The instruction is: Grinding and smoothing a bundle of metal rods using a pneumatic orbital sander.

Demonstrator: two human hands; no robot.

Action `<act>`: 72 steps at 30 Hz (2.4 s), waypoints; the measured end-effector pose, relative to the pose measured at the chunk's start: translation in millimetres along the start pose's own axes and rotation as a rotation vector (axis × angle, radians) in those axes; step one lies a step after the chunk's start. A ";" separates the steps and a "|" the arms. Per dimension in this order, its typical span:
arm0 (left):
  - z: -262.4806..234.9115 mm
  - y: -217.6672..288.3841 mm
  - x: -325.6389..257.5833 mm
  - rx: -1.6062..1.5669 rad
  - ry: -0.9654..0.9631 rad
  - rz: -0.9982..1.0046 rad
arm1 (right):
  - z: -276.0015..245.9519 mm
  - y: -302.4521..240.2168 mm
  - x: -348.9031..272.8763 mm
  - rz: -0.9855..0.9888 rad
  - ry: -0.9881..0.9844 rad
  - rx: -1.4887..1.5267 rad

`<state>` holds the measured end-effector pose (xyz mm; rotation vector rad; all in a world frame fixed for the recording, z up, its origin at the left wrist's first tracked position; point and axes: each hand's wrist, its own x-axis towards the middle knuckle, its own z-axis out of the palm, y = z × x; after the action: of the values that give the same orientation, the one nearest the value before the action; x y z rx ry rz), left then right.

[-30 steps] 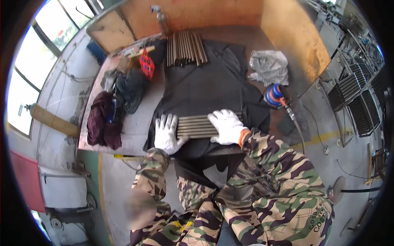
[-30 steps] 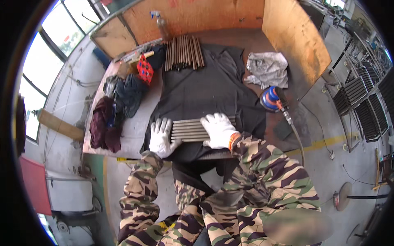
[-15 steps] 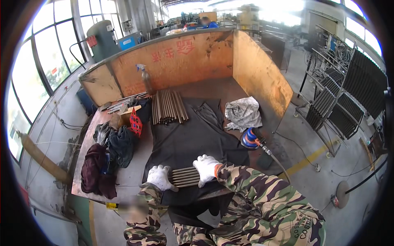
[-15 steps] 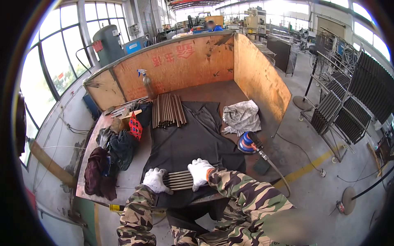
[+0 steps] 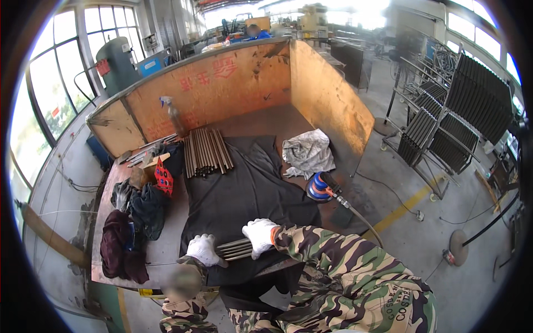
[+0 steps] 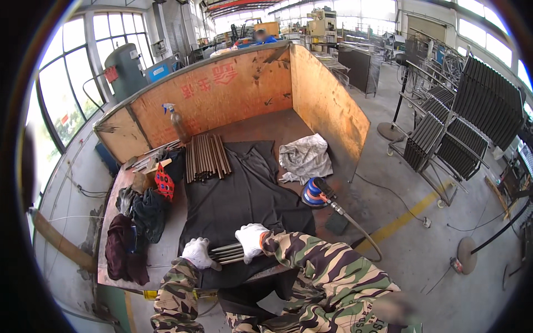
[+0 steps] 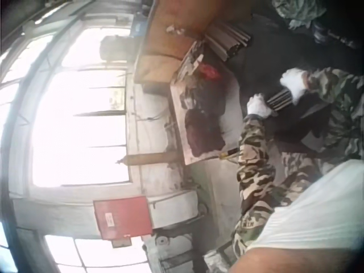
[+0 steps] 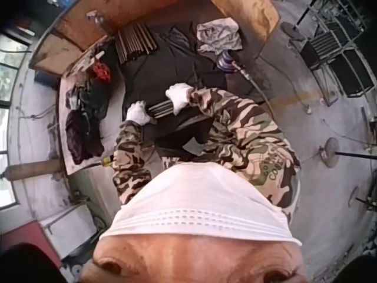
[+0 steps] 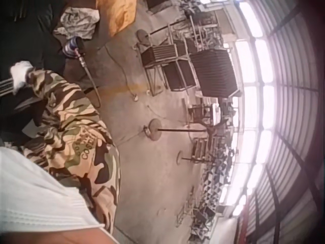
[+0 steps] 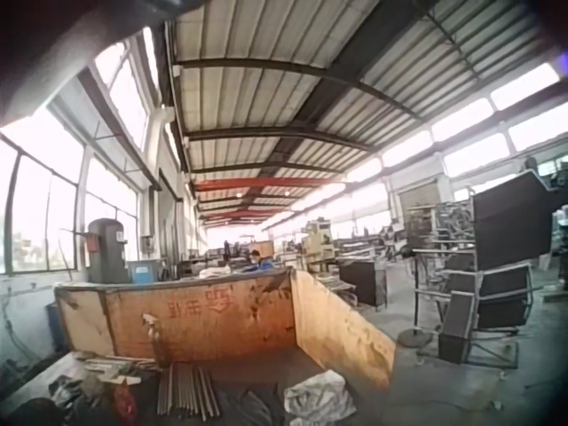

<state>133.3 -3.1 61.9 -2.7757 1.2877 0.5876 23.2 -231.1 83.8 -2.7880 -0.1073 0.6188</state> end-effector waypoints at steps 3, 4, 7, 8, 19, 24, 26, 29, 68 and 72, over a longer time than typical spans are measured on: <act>-3.6 -2.0 3.4 -0.017 0.013 0.014 | 4.1 -0.6 -3.1 -0.003 0.076 -0.031; -0.6 -1.8 4.0 -0.032 0.051 0.037 | 6.7 -0.2 -6.7 -0.008 0.121 -0.046; -2.3 4.1 1.3 0.009 0.053 0.028 | 7.0 1.0 -0.2 -0.008 0.023 0.008; 3.7 2.0 1.1 -0.095 0.020 0.035 | 10.6 -0.5 -0.6 -0.008 0.030 0.028; 5.5 18.5 -11.0 -0.198 0.066 -0.026 | 16.1 -20.1 5.2 -0.010 0.054 -0.038; 18.6 22.5 -0.5 -0.138 0.187 0.012 | 15.1 -17.2 9.8 -0.003 0.099 -0.100; 23.0 28.3 -1.5 -0.105 0.219 0.021 | 15.5 -16.0 11.5 -0.032 0.091 -0.109; 30.3 39.2 -0.6 -0.020 0.238 0.009 | 18.4 -13.7 13.5 -0.036 0.067 -0.115; 88.6 41.8 -74.5 -0.217 0.725 -0.033 | 3.0 32.1 -2.4 -0.164 0.926 1.269; 31.8 82.0 -59.0 -0.526 0.852 0.112 | -29.4 14.2 -17.5 -0.159 1.092 1.375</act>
<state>27.6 -8.3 63.8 -3.5958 1.5774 -0.4023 19.9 -254.5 112.2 -1.3993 0.2353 -0.6957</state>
